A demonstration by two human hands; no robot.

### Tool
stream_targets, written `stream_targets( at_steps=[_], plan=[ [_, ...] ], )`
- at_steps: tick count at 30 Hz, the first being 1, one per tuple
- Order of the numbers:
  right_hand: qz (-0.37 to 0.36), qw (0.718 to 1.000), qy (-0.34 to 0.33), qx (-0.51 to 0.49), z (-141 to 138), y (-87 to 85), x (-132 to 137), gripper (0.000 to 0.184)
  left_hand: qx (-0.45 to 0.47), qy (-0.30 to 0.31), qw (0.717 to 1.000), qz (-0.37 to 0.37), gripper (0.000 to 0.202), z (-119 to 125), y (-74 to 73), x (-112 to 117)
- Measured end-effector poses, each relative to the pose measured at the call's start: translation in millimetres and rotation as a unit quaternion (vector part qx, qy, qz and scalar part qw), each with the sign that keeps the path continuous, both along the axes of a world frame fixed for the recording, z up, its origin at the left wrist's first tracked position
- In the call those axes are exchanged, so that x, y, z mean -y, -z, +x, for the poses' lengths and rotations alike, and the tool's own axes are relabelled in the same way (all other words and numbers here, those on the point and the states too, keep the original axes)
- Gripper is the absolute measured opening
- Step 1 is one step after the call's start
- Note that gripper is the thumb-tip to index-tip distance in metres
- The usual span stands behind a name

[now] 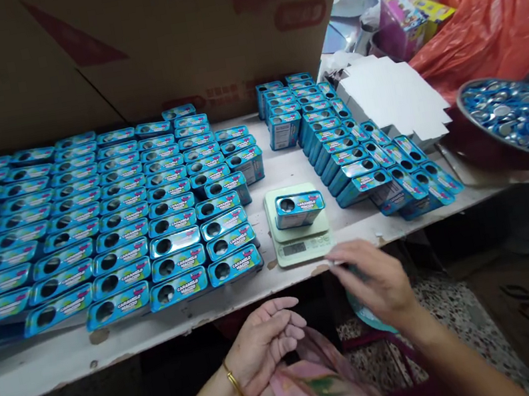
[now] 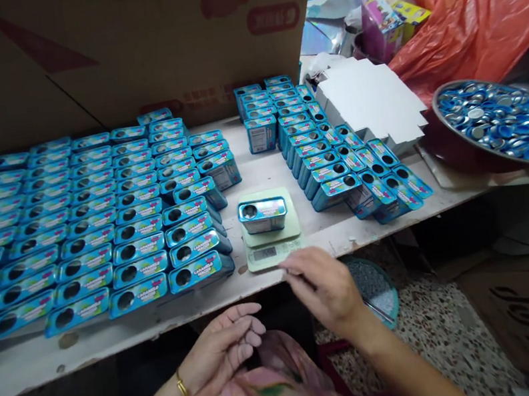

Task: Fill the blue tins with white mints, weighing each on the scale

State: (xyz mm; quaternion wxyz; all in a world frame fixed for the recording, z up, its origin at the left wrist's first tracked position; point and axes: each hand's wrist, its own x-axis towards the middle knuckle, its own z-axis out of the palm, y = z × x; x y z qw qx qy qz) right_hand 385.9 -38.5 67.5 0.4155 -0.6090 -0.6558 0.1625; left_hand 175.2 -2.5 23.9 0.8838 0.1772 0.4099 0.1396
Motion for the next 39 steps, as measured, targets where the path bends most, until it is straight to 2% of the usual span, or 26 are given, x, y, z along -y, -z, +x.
stream_targets(
  at_steps=[2, 5, 9, 12, 15, 16, 17, 20, 21, 24, 26, 29, 32, 35, 37, 39],
  plan=[
    [0.046, 0.998, 0.041, 0.009, 9.8, -15.7, -15.7, 0.024, -0.009, -0.005, 1.000, 0.008, 0.027, -0.8, 4.2, 1.3],
    [0.093, 0.994, 0.061, 0.018, 14.8, -35.8, -36.5, 0.026, -0.015, -0.010, 1.000, 0.016, 0.026, -2.5, 7.6, 2.2],
    [0.122, 0.990, 0.063, 0.010, 7.5, -47.3, -45.1, 0.025, -0.014, -0.025, 0.999, 0.017, 0.024, -5.5, 7.9, 0.4],
    [0.093, 0.996, 0.018, 0.001, -7.2, -45.1, -35.2, 0.026, 0.010, -0.056, 0.998, -0.011, 0.025, -5.1, 5.8, -3.0],
    [0.018, 0.993, -0.112, 0.023, -20.3, -37.3, -23.4, 0.030, 0.052, -0.082, 0.993, -0.067, 0.030, -3.0, 3.2, -6.4],
    [0.004, 0.991, -0.131, 0.039, -21.3, -33.7, -22.5, 0.033, 0.061, -0.084, 0.991, -0.081, 0.030, -2.6, 3.0, -6.9],
    [0.001, 0.991, -0.120, 0.059, -19.7, -29.8, -24.1, 0.035, 0.063, -0.083, 0.991, -0.087, 0.029, -2.6, 3.2, -7.1],
    [0.029, 0.991, 0.006, 0.127, -3.0, -17.3, -44.6, 0.045, 0.039, -0.075, 0.994, -0.075, 0.023, -5.3, 6.6, -5.6],
    [0.030, 0.988, 0.029, 0.150, 4.2, -13.8, -54.6, 0.049, 0.027, -0.074, 0.995, -0.068, 0.022, -7.2, 8.2, -4.9],
    [-0.004, 0.980, 0.007, 0.198, 19.1, -9.6, -78.8, 0.049, 0.000, -0.072, 0.996, -0.051, 0.021, -17.1, 12.4, -3.7],
    [-0.030, 0.977, -0.020, 0.209, 19.3, -13.7, -80.6, 0.044, -0.014, -0.075, 0.997, -0.034, 0.022, -27.9, 14.4, -4.0],
    [-0.047, 0.973, -0.059, 0.217, 4.9, -25.3, -61.4, 0.044, -0.030, -0.098, 0.995, -0.011, 0.022, -47.6, 17.3, -4.0],
    [-0.053, 0.966, -0.135, 0.214, -26.2, -29.1, -38.8, 0.048, -0.045, -0.116, 0.992, 0.008, 0.023, -61.3, 20.5, -2.2],
    [-0.038, 0.954, -0.202, 0.218, -68.9, -13.8, -32.3, 0.046, -0.040, -0.107, 0.993, 0.017, 0.023, -62.2, 23.2, -0.6],
    [-0.005, 0.951, -0.205, 0.229, -93.6, 2.3, -34.6, 0.044, -0.035, -0.110, 0.993, 0.031, 0.021, -58.7, 24.2, -1.8],
    [0.034, 0.952, -0.184, 0.242, -107.0, 14.3, -37.5, 0.042, -0.042, -0.122, 0.991, 0.041, 0.018, -55.6, 24.9, -5.3]
  ],
)
